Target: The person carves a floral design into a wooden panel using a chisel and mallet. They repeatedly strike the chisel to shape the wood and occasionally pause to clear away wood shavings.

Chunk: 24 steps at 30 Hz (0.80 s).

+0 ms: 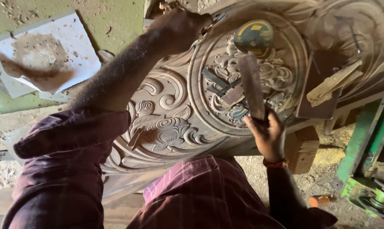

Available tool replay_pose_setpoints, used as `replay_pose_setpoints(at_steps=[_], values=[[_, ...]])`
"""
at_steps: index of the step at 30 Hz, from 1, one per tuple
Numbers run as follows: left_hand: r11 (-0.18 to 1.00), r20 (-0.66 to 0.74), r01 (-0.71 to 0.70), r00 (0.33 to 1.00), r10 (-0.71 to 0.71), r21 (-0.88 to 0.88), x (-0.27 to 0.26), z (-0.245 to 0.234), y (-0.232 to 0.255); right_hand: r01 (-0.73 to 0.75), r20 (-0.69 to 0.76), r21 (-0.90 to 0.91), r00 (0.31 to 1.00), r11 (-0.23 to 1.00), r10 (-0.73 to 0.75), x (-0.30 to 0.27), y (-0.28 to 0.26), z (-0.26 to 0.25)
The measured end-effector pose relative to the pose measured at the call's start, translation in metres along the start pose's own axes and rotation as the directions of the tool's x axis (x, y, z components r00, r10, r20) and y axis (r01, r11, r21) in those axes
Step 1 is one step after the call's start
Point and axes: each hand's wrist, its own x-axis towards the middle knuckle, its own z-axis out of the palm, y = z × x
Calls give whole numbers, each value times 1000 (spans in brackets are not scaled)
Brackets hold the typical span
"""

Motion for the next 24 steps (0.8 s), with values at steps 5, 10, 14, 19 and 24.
replay_pose_setpoints(at_steps=[5, 10, 14, 19, 24], values=[[981, -81, -179, 979, 184, 68, 0, 3, -4, -43, -15, -41, 999, 998, 42, 11, -16, 2], [974, -143, -218, 968, 208, -58, -1, 11, -10, -37, -17, -16, 999, 999, 36, 8, -24, 10], [959, -229, -276, 931, 285, 70, -2, 15, -14, -47, -16, 9, 999, 999, 47, 5, -27, 13], [960, -250, -253, 928, 275, 117, 2, 15, -12, -42, -12, 12, 999, 999, 42, 4, -27, 12], [989, -172, -143, 976, 135, -30, 3, -2, 7, 0, -28, -5, 1000, 1000, 0, 5, -25, 9]])
